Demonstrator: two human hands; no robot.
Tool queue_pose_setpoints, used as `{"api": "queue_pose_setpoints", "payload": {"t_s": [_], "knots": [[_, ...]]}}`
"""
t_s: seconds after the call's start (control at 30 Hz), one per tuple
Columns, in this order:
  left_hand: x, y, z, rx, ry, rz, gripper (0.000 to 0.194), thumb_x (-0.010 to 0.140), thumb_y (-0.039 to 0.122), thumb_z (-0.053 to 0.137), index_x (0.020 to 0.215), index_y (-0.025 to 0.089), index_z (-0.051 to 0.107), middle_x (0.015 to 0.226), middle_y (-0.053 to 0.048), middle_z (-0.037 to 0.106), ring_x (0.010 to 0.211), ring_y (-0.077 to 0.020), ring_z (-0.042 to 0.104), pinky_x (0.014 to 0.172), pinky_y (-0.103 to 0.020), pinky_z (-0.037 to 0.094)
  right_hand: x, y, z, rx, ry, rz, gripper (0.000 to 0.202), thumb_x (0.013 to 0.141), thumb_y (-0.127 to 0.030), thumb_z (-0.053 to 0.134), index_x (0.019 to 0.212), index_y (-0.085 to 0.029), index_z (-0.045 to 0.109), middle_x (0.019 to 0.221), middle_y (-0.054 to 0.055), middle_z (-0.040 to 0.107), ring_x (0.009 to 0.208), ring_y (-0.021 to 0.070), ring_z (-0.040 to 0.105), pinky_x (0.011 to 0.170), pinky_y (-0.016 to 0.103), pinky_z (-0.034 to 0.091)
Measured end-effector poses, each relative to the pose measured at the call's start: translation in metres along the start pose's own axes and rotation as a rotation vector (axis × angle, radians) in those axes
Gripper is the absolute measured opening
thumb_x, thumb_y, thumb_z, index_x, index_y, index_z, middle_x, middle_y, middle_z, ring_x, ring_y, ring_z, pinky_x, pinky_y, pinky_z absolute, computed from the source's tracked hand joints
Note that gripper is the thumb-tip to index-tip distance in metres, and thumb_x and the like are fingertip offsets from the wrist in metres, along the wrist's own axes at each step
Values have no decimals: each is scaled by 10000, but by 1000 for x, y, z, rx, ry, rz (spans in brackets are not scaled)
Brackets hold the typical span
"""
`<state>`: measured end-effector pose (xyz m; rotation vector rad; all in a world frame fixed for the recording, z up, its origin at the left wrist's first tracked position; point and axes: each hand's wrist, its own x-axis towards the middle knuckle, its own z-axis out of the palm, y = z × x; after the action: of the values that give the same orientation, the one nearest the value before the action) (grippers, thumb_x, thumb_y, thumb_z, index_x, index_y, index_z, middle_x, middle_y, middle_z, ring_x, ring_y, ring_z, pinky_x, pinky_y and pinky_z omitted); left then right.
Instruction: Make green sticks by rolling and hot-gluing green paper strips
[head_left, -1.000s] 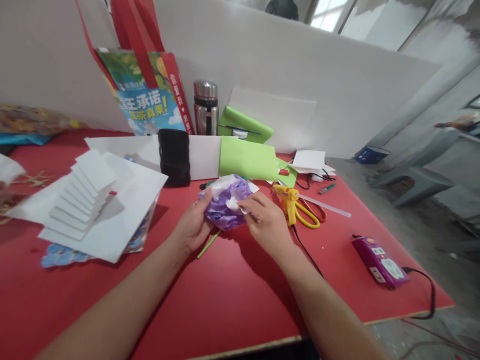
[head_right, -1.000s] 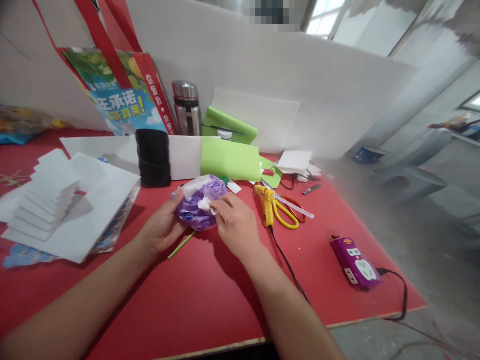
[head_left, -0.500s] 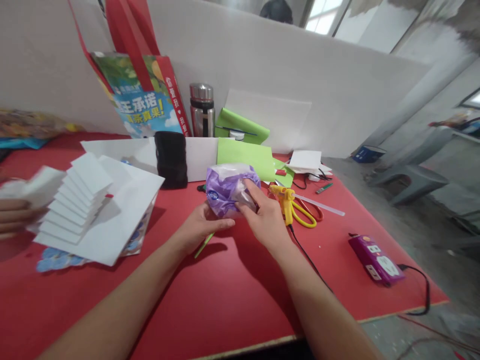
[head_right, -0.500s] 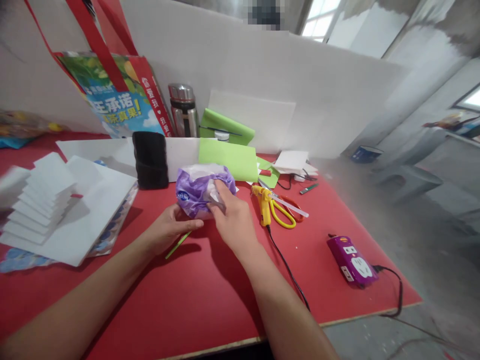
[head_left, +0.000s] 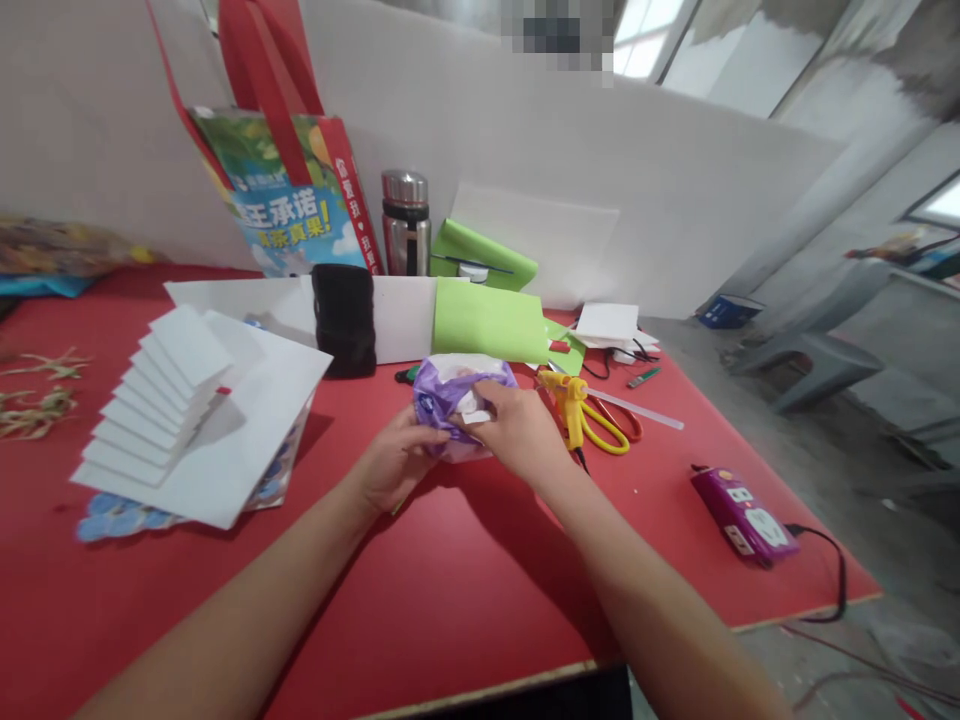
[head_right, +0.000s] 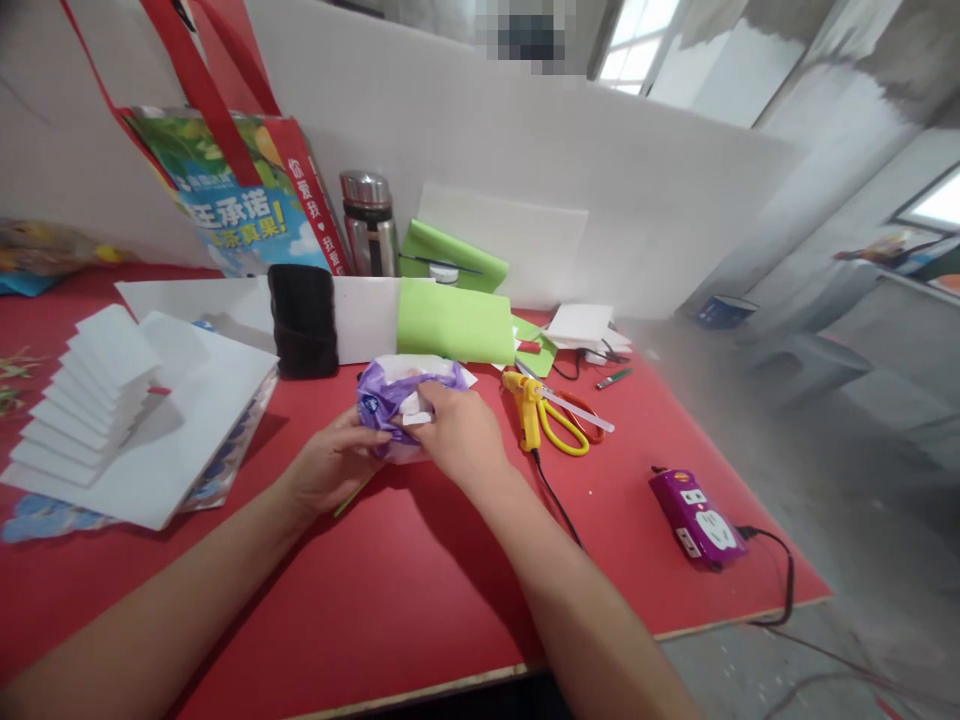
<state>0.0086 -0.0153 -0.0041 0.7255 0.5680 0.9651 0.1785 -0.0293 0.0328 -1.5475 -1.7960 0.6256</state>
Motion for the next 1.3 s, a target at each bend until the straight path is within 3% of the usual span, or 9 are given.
{"api": "queue_pose_setpoints", "payload": {"t_s": [0.1, 0.27, 0.47, 0.67, 0.77, 0.97, 1.13, 1.2, 1.3], "knots": [[-2, 3, 3, -80, 102, -22, 427, 657, 39, 706, 1057, 180, 758, 882, -45, 810, 821, -221, 750, 869, -386, 614, -1, -4, -7, 159, -105, -111, 300, 900, -347, 637, 669, -213, 501, 638, -41, 512, 619, 126, 507, 571, 235, 354], [-4, 4, 7, -12, 92, -46, 571, 519, -41, 611, 1031, 171, 752, 897, -53, 795, 811, -235, 737, 806, -389, 618, -7, -7, -21, 294, -358, -35, 136, 920, -191, 510, 958, -244, 629, 665, -57, 639, 432, 121, 567, 457, 227, 383], [-4, -6, 10, 122, 0, 21, 502, 525, -41, 610, 947, 177, 772, 917, -58, 790, 883, -241, 735, 840, -346, 573, 0, -5, 2, -292, 165, -7, 188, 860, -211, 601, 960, -220, 760, 651, 50, 678, 585, 222, 620, 583, 309, 415], [-4, -6, 14, 108, 14, 87, 759, 529, -63, 678, 1220, 249, 717, 1047, -46, 797, 1024, -281, 738, 950, -401, 550, 8, 0, 2, 118, 225, 53, 183, 834, -251, 569, 682, -207, 662, 567, -12, 567, 554, 172, 534, 560, 274, 374], [-6, -7, 17, 161, -11, 88, 563, 584, -3, 764, 1102, 217, 757, 1003, -62, 798, 1023, -292, 735, 962, -411, 539, 8, -5, -1, -58, 361, 26, 184, 819, -266, 608, 641, -219, 613, 550, -10, 524, 577, 179, 502, 582, 289, 359], [-5, -7, 13, 48, 42, 41, 560, 525, -57, 692, 1017, 205, 749, 962, -40, 782, 934, -218, 723, 900, -331, 530, 13, -15, 2, 105, 143, -52, 134, 845, -180, 514, 877, -202, 642, 677, 3, 621, 617, 185, 565, 565, 283, 412], [-1, -3, 7, -38, 140, -4, 579, 488, -106, 609, 967, 199, 718, 896, 5, 759, 829, -147, 711, 892, -275, 529, -9, -25, 5, -298, 80, -206, 435, 973, -185, 440, 1375, -86, 572, 1030, 174, 734, 787, 263, 654, 661, 356, 462], [-3, 0, 7, -61, 112, 7, 539, 510, -105, 629, 945, 201, 718, 874, 16, 757, 817, -136, 718, 900, -264, 538, -16, -28, 8, -373, 107, -238, 378, 1026, -258, 455, 1338, -118, 613, 1072, 176, 731, 835, 267, 658, 706, 362, 467], [-7, 6, 8, -117, -5, -13, 440, 595, -38, 732, 971, 191, 737, 831, 4, 765, 793, -158, 738, 866, -272, 576, -17, -30, 11, -404, 116, -279, 238, 1030, -311, 526, 987, -161, 706, 947, 124, 723, 880, 268, 626, 809, 381, 456]]}}
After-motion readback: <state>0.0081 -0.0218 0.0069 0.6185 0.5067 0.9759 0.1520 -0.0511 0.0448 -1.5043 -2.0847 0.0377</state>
